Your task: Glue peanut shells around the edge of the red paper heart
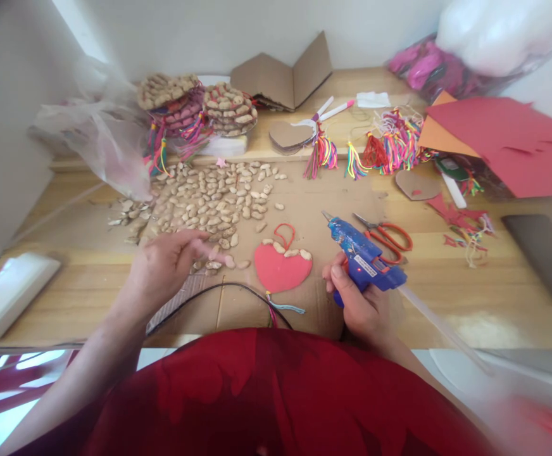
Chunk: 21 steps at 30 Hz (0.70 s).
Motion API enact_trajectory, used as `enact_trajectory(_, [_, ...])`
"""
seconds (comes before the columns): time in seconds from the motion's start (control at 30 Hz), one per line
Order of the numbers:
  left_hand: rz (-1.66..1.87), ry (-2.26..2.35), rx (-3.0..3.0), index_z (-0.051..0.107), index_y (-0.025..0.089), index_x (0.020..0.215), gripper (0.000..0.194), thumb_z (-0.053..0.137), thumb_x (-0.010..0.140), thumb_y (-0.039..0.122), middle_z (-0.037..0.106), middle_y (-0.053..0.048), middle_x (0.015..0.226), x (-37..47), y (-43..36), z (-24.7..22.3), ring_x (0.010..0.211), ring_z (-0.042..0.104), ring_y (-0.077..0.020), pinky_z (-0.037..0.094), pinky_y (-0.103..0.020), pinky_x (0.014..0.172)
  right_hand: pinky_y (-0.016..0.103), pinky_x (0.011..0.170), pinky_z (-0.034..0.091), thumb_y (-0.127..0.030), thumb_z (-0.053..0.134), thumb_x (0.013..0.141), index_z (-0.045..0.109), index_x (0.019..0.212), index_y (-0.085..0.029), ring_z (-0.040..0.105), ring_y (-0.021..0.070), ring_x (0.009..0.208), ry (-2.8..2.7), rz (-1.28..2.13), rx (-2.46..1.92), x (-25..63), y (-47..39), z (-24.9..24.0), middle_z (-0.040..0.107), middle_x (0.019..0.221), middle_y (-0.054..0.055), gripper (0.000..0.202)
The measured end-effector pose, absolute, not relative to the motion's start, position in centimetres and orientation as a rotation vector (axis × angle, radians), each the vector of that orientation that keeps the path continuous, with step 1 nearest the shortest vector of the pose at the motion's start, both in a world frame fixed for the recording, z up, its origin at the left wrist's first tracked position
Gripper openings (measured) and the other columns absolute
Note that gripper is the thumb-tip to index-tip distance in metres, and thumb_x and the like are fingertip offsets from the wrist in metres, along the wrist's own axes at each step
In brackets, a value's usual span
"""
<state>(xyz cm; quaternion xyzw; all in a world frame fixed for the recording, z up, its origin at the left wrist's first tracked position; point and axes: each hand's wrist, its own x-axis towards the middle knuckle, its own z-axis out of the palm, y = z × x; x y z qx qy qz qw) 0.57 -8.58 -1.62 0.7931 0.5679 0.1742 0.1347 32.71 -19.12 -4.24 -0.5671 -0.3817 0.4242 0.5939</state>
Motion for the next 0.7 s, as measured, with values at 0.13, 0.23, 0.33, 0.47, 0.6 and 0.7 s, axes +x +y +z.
enact_trajectory(0.13, [0.468,1.661,2.27,0.077,0.022,0.112,0.042,0.037,0.107,0.035,0.081,-0.008,0.099,0.9,-8.8,-1.1,0.096,0.072,-0.0265,0.054,-0.04,0.088,0.031,0.067,0.045,-0.043,0.075,0.095,0.066,0.097,-0.027,0.057,0.0149,0.066,-0.896,0.994,-1.327,32.8,-19.2,-4.3,0.065,0.078,-0.003,0.018])
enact_trajectory(0.23, [0.423,1.647,2.282,0.078,0.024,0.099,0.045,0.037,0.108,0.039,0.079,-0.007,0.093,1.3,-8.9,-0.6,0.092,0.071,-0.025,0.054,-0.037,0.087,0.031,0.067,0.045,-0.043,0.075,0.095,0.066,0.097,-0.027,0.057,0.0149,0.066,-0.904,0.979,-1.339,32.8,-19.2,-4.1,0.065,0.078,-0.003,0.019])
enact_trajectory(0.33, [0.415,1.623,2.312,0.078,0.025,0.091,0.042,0.04,0.107,0.036,0.079,-0.006,0.091,2.0,-8.9,-0.6,0.091,0.071,-0.0252,0.054,-0.038,0.089,0.032,0.066,0.045,-0.042,0.074,0.096,0.065,0.097,-0.026,0.058,0.0151,0.066,-0.918,0.981,-1.37,32.8,-19.2,-4.0,0.065,0.079,-0.002,0.018])
enact_trajectory(0.47, [0.476,1.582,2.344,0.078,0.026,0.094,0.031,0.048,0.102,0.029,0.081,-0.007,0.102,2.6,-9.0,-1.4,0.101,0.072,-0.0274,0.054,-0.043,0.098,0.033,0.067,0.045,-0.045,0.073,0.096,0.064,0.095,-0.026,0.059,0.0167,0.068,-0.938,0.975,-1.382,32.7,-19.1,-3.9,0.065,0.078,-0.001,0.021])
enact_trajectory(0.6, [0.479,1.561,2.344,0.078,0.024,0.096,0.017,0.063,0.095,0.031,0.08,-0.009,0.107,2.7,-8.9,-1.9,0.105,0.073,-0.0305,0.054,-0.048,0.1,0.034,0.067,0.047,-0.047,0.075,0.094,0.064,0.096,-0.027,0.06,0.0173,0.067,-0.913,0.978,-1.37,32.6,-19.1,-3.8,0.065,0.079,-0.001,0.023])
enact_trajectory(0.7, [0.45,1.558,2.333,0.078,0.024,0.096,0.015,0.064,0.094,0.029,0.081,-0.009,0.108,2.6,-8.8,-1.8,0.107,0.073,-0.0315,0.054,-0.049,0.101,0.034,0.066,0.047,-0.048,0.075,0.093,0.064,0.096,-0.027,0.059,0.0175,0.066,-0.897,0.982,-1.384,32.5,-19.0,-3.7,0.065,0.078,-0.001,0.024])
